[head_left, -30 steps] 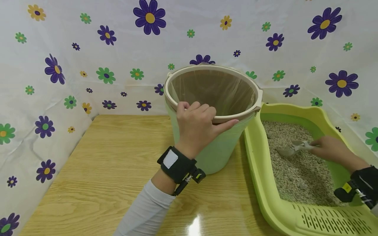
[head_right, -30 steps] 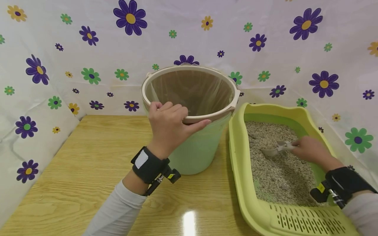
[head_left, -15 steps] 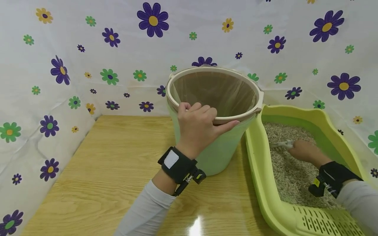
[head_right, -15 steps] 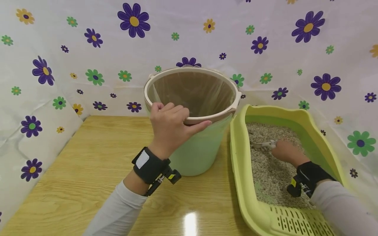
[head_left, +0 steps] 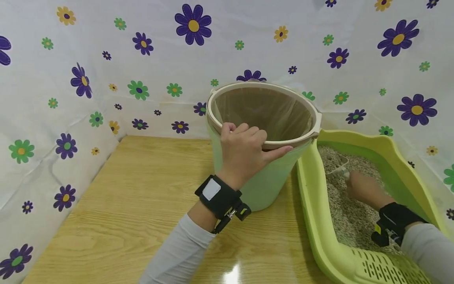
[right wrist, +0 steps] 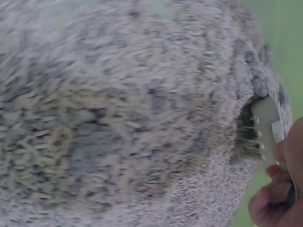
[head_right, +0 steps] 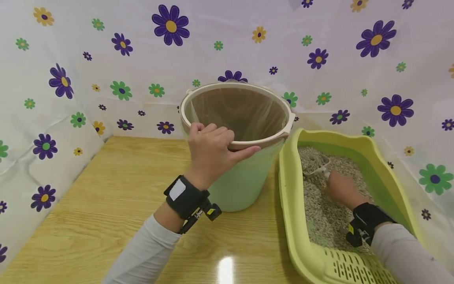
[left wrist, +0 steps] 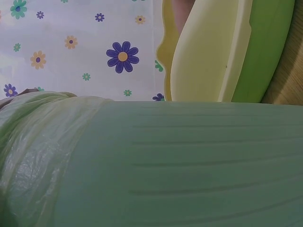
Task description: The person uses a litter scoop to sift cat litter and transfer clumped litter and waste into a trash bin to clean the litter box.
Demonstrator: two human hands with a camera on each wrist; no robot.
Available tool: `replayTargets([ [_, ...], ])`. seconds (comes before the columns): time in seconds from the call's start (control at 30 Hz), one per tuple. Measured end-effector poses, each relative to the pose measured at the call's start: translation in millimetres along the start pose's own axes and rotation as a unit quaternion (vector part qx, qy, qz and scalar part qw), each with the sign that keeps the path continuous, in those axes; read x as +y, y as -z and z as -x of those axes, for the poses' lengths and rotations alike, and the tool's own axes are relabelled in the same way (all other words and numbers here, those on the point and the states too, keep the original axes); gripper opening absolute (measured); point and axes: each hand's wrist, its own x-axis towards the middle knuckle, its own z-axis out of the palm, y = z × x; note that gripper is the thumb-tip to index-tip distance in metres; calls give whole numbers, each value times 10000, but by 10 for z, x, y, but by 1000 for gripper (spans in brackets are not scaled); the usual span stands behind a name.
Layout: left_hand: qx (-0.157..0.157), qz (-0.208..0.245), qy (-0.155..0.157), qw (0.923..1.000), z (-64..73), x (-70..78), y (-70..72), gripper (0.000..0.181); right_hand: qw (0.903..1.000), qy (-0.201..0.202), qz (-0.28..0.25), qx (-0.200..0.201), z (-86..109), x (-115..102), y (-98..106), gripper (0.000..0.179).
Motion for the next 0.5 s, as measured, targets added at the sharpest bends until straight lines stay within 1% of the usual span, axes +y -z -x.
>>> replayTargets([
  [0.07,36,6,9,10000,-1,10,6,65,9997,0,-233,-15,-18,5,19,25],
  [0.13,65,-9,22,10000,0,15,13,66,9977,-46,-643,-186,-48,-5,29,29],
  [0.2,68,-20,32,10000,4,19,18,66,9927,-231,-1114,-400,-71,-15,31,30],
  [0.3,64,14,30,10000,5,27,20,65,9807,-594,-1742,-667,-80,-15,46,33],
  [0.37,67,55,30,10000,1,32,18,65,9753,-742,-1946,-735,-71,-7,63,35],
  [0.4,66,71,34,9999,-2,34,17,65,9736,-750,-2026,-742,-59,1,76,40],
  [0.5,53,100,50,9999,-8,34,12,64,9737,-642,-2061,-729,-14,27,102,44],
])
